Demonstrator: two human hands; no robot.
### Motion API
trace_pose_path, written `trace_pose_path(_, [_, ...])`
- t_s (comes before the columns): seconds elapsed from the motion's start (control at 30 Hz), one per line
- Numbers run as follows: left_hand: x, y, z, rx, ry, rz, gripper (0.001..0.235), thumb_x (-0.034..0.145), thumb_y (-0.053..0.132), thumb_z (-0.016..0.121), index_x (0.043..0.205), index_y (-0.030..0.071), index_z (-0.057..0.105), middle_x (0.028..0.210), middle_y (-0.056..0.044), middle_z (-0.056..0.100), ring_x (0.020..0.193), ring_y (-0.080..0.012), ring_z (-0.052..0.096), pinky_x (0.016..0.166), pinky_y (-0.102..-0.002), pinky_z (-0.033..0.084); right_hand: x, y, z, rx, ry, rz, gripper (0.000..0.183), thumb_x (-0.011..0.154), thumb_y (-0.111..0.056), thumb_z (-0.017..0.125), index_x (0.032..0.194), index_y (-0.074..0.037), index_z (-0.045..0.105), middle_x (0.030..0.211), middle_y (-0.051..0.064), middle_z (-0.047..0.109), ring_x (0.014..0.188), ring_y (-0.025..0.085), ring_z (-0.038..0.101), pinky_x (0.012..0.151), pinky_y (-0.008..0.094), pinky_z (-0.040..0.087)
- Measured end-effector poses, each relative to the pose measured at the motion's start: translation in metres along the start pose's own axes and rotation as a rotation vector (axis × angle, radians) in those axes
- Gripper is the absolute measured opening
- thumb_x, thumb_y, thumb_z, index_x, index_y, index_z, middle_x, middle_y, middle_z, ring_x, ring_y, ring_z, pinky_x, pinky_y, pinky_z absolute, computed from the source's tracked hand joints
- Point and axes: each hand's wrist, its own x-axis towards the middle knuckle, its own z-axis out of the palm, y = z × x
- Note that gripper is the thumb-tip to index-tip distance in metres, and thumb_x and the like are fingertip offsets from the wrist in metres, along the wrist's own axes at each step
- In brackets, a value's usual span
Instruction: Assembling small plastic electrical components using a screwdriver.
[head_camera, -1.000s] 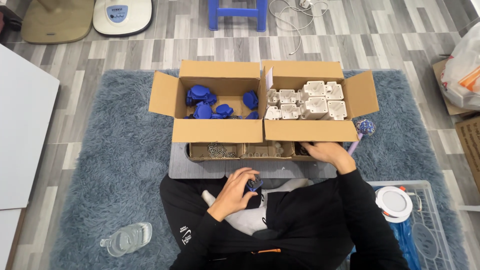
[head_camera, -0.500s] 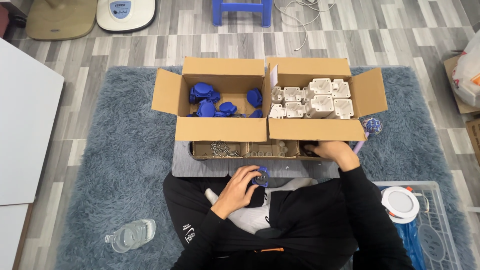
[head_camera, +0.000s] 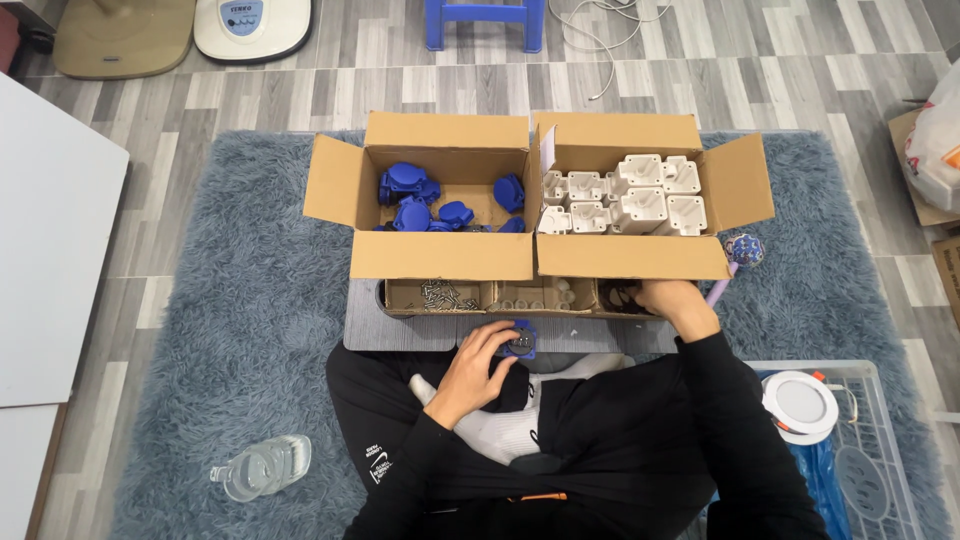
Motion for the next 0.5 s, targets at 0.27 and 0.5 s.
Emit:
trace_pose_path(0.27, [0.004,0.005,-0.005,-0.024,-0.002,-0.020,0.040,0.099,0.013,0.075,0.139,0.015,0.067,0.140,-0.011,0.067,0.120,-0.0379,0.069,0.091,-0.049,0.058,-0.042,-0.022,-0.074,0.180,-0.002,0.032,0.044,0.089,-0.031,0.076,0.114,0.005,0.082,0.105,0.029,0.083,0.108,0.047,0.079,0.094,0.059,0.064])
trace_pose_path(0.5, [0.003,0.005,-0.006,-0.015,-0.007,-0.011,0.040,0.100,0.013,0.075,0.139,0.014,0.068,0.141,-0.011,0.067,0.121,-0.0375,0.069,0.089,-0.047,0.057,-0.096,-0.057,-0.152,0.421,0.199,-0.035,0.023,0.091,-0.007,0.077,0.112,-0.004,0.084,0.097,0.017,0.084,0.100,0.039,0.081,0.087,0.044,0.067])
